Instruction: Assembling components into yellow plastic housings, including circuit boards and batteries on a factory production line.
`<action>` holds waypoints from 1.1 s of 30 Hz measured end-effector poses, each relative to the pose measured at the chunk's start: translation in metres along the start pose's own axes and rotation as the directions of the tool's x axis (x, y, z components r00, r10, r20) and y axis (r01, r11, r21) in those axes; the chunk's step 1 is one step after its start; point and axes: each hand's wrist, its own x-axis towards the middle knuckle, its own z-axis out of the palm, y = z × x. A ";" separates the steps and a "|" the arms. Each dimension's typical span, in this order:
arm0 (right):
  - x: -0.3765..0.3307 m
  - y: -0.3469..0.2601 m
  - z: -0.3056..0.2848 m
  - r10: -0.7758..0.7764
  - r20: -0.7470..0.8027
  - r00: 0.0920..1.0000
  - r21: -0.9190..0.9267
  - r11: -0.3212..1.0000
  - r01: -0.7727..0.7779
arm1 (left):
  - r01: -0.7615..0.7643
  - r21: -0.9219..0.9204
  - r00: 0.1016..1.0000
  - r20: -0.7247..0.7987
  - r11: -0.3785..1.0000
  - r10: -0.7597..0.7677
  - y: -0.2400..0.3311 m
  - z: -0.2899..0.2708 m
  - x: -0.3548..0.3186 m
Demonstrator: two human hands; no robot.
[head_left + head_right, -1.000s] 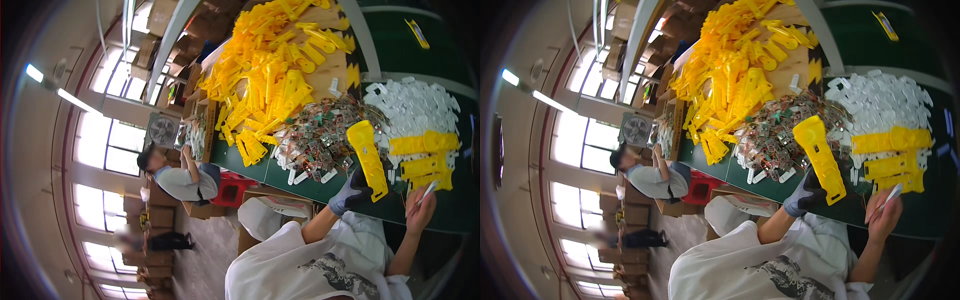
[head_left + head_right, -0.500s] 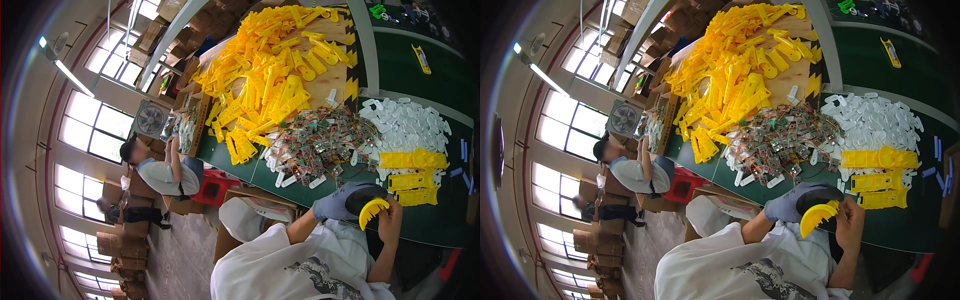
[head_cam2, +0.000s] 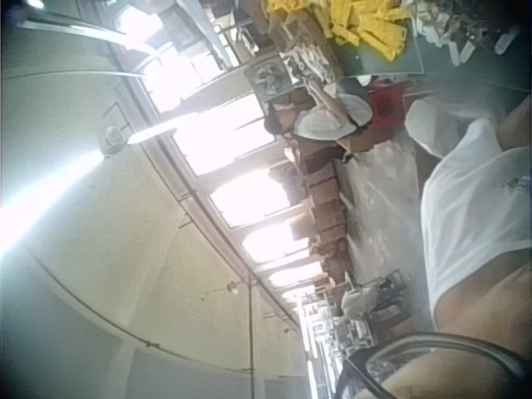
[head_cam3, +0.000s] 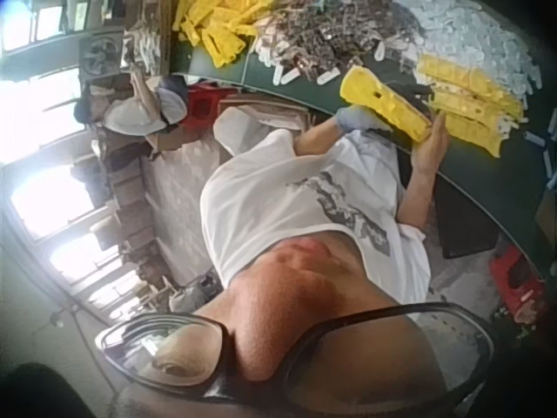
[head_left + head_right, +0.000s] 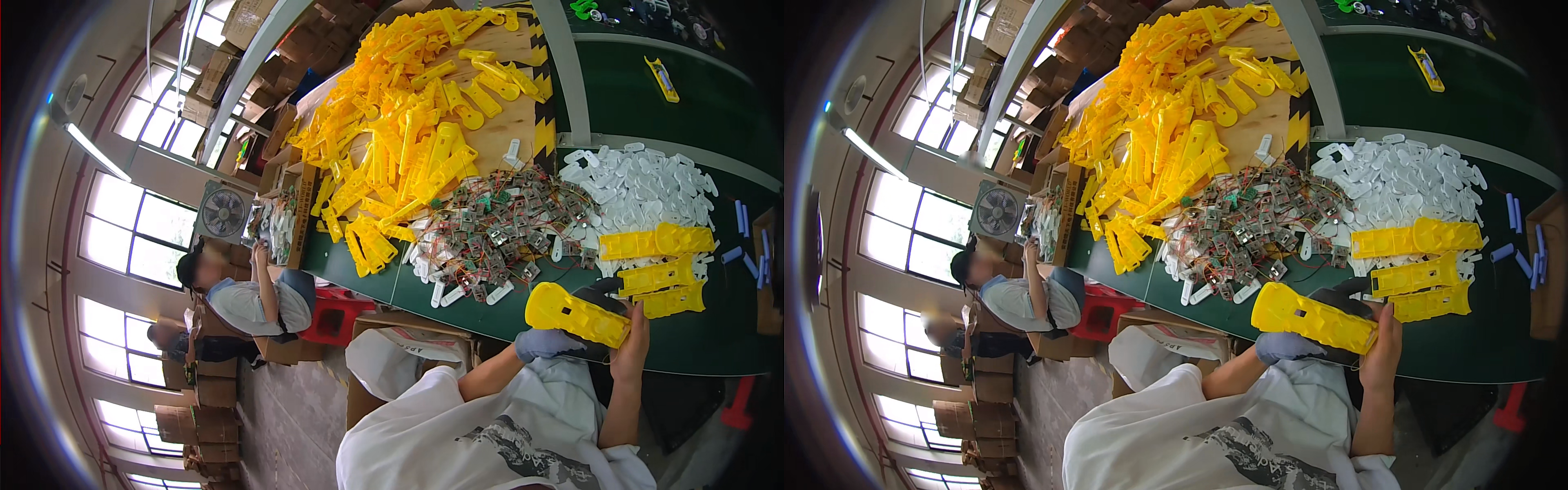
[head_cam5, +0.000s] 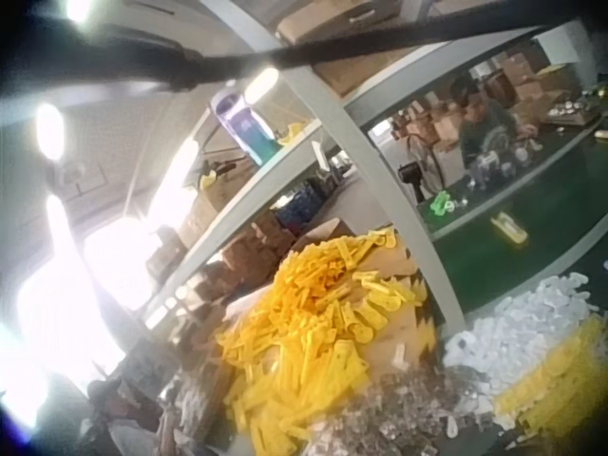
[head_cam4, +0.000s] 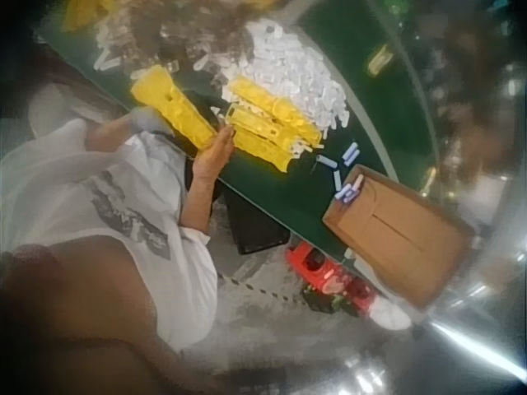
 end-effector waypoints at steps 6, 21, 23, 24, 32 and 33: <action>-0.003 -0.011 0.024 0.048 0.492 0.869 0.489 0.810 -0.322 | 0.192 0.140 0.978 0.059 0.971 -0.202 0.015 -0.004 -0.001; -0.031 -0.052 -0.010 -0.329 0.472 0.818 -0.250 0.840 0.482 | -0.230 -0.242 0.969 -0.151 0.943 0.198 0.090 0.017 0.017; -0.037 -0.055 0.001 -0.355 0.424 0.833 -0.393 0.757 0.522 | -0.287 -0.272 0.939 -0.271 0.919 0.213 0.034 0.002 0.007; -0.033 -0.055 0.012 -0.430 0.430 0.794 -0.491 0.626 0.605 | -0.019 -0.279 0.946 -0.315 0.960 -0.073 0.077 0.009 -0.002; -0.003 -0.057 0.027 -0.591 0.497 0.635 -0.437 0.462 0.772 | -0.354 -0.135 0.851 -0.456 0.925 0.259 0.096 0.004 0.012; -0.005 -0.055 0.024 -0.536 0.519 0.666 -0.427 0.512 0.745 | -0.315 0.014 0.814 -0.510 0.949 0.277 0.095 0.000 0.015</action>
